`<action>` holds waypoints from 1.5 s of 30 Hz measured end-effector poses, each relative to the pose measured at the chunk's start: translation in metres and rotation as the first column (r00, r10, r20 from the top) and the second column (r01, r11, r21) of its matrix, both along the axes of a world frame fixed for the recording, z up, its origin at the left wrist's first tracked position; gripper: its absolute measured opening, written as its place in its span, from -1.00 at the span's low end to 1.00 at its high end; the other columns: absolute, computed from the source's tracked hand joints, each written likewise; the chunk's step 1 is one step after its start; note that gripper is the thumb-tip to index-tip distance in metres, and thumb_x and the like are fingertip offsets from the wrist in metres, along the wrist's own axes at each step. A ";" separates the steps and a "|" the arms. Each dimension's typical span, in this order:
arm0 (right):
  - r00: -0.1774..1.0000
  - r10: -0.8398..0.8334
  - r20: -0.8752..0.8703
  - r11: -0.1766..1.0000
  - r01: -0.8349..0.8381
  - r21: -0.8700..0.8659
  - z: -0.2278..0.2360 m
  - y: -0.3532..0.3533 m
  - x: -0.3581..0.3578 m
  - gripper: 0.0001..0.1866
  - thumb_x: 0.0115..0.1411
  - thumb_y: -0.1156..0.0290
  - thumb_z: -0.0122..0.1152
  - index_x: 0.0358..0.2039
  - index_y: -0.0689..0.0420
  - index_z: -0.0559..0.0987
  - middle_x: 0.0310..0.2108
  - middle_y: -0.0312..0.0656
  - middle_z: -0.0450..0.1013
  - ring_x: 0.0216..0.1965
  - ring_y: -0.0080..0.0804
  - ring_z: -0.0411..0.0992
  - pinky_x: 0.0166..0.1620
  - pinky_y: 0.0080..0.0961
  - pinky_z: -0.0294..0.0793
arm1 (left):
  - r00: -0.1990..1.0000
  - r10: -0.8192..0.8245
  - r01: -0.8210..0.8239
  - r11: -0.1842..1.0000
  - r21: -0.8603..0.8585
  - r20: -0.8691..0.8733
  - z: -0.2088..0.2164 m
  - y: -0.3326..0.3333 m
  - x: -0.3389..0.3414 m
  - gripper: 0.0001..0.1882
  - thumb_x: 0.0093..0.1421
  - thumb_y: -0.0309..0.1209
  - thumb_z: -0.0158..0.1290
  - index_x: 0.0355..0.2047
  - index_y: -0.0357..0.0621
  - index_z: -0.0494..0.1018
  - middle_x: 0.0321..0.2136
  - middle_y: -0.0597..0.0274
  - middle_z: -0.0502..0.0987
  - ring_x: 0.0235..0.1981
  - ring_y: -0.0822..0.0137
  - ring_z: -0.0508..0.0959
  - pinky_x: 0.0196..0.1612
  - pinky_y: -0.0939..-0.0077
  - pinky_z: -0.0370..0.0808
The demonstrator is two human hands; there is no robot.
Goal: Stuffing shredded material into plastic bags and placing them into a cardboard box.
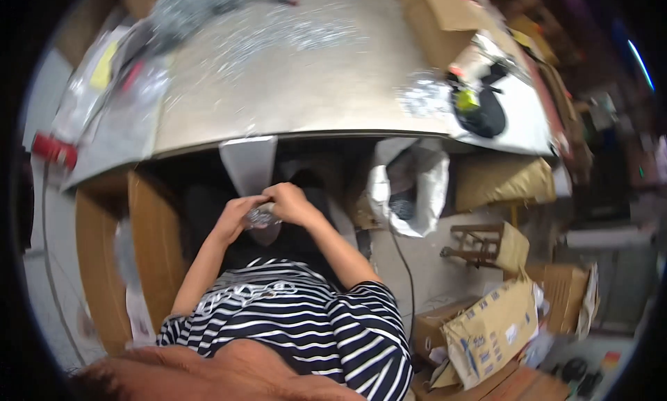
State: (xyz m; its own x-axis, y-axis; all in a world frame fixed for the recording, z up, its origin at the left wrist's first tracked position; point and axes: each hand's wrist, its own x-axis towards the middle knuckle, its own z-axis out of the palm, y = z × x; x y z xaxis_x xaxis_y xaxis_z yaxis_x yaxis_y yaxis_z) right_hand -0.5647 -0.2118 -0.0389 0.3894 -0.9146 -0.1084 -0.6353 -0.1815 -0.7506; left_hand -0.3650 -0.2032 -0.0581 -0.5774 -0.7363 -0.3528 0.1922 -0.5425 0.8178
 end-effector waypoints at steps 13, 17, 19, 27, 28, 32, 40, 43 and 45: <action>0.471 -0.878 -0.086 0.406 0.636 -0.656 0.013 -0.156 -0.313 -0.73 -0.03 0.55 0.04 -0.29 0.20 0.61 -0.31 0.08 0.53 -0.24 0.08 0.46 -0.14 -0.22 0.44 | 0.989 0.081 -0.077 0.996 0.034 -0.126 0.010 -0.017 0.019 -0.56 0.33 -0.26 -0.09 0.05 -0.41 0.35 -0.11 -0.17 0.55 -0.15 0.09 0.63 -0.17 0.44 0.61; 0.385 -0.923 0.006 0.208 0.511 -0.834 0.018 -0.149 -0.343 -0.71 -0.13 0.61 0.16 -0.31 0.17 0.61 -0.26 0.00 0.53 -0.18 -0.02 0.46 -0.02 -0.21 0.41 | 0.996 0.068 -0.066 0.997 0.027 -0.060 0.019 -0.025 0.014 -0.62 0.32 -0.31 -0.03 0.00 -0.40 0.40 -0.13 -0.11 0.57 -0.16 0.14 0.63 -0.13 0.45 0.58; 0.310 -0.940 -0.142 0.249 0.339 -0.907 0.050 -0.141 -0.302 -0.65 -0.14 0.63 0.13 -0.24 0.25 0.57 -0.27 0.06 0.49 -0.20 0.07 0.43 -0.01 -0.15 0.39 | 0.970 0.241 -0.237 0.965 -0.116 0.021 0.021 -0.029 0.028 -0.71 0.31 -0.39 -0.02 -0.06 -0.35 0.45 -0.20 -0.01 0.60 -0.19 0.22 0.63 -0.15 0.50 0.56; 0.995 0.090 -0.043 0.841 -0.099 -0.533 0.069 -0.162 0.031 -0.60 0.25 0.35 0.11 0.09 0.17 0.45 0.19 0.03 0.31 0.25 -0.01 0.23 0.25 -0.25 0.24 | 0.427 0.835 0.004 0.381 -0.924 0.346 0.086 -0.128 0.099 -0.68 0.22 -0.46 0.05 -0.03 -0.32 0.46 -0.07 -0.10 0.53 -0.01 0.04 0.53 0.06 0.33 0.43; 0.975 0.196 -0.108 0.813 -0.223 -0.537 0.064 -0.172 0.051 -0.59 0.25 0.35 0.10 0.10 0.18 0.44 0.22 0.05 0.26 0.28 0.03 0.17 0.28 -0.22 0.20 | 0.352 0.822 0.107 0.440 -0.892 0.448 0.081 -0.156 0.103 -0.50 0.23 -0.38 0.05 0.14 -0.36 0.30 0.15 -0.17 0.35 0.20 -0.04 0.33 0.24 0.23 0.25; 0.920 0.100 -0.378 0.649 -0.348 -0.677 0.057 -0.254 0.086 -0.58 0.22 0.42 0.03 0.09 0.24 0.43 0.24 0.10 0.22 0.30 0.15 0.10 0.31 -0.15 0.13 | 0.025 0.736 0.367 0.623 -0.691 0.677 0.076 -0.230 0.128 -0.28 0.28 -0.14 -0.02 0.23 -0.50 0.08 0.25 -0.35 0.13 0.31 -0.17 0.12 0.33 0.12 0.09; 0.964 -0.017 -0.265 0.847 -0.127 -0.517 0.051 -0.227 0.026 -0.51 0.23 0.47 -0.03 0.19 0.27 0.33 0.27 0.06 0.20 0.32 0.02 0.10 0.32 -0.24 0.13 | 0.246 0.848 0.402 0.351 -0.846 0.469 0.047 -0.117 0.079 -0.32 0.15 -0.22 0.11 0.19 -0.37 0.21 0.24 -0.11 0.21 0.29 -0.02 0.19 0.29 0.11 0.15; 0.960 -0.082 -0.269 0.846 -0.075 -0.528 0.051 -0.217 0.018 -0.50 0.23 0.48 -0.01 0.21 0.23 0.32 0.29 0.03 0.18 0.33 0.01 0.08 0.34 -0.22 0.09 | 0.490 0.863 0.318 -0.048 -0.947 0.121 0.036 -0.117 0.093 -0.67 0.08 -0.46 0.09 -0.11 -0.23 0.49 -0.09 0.10 0.52 -0.02 0.14 0.49 0.07 0.26 0.39; 0.972 -0.016 -0.235 0.862 -0.105 -0.495 0.045 -0.209 0.016 -0.53 0.29 0.45 -0.03 0.21 0.22 0.33 0.29 0.02 0.18 0.34 -0.04 0.07 0.36 -0.30 0.03 | 0.526 0.846 0.200 -0.024 -0.979 0.087 0.029 -0.122 0.099 -0.77 0.08 -0.49 0.07 -0.22 -0.21 0.50 -0.22 0.11 0.54 -0.14 0.12 0.52 -0.03 0.26 0.42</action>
State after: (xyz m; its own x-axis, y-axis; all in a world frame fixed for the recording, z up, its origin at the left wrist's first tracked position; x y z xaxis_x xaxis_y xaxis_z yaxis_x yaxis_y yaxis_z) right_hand -0.5484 -0.4212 0.0057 0.4518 -0.8500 0.2709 -0.7564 -0.5260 -0.3887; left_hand -0.2661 -0.3248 -0.0293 -0.1599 -0.6587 0.7352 -0.6832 0.6114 0.3993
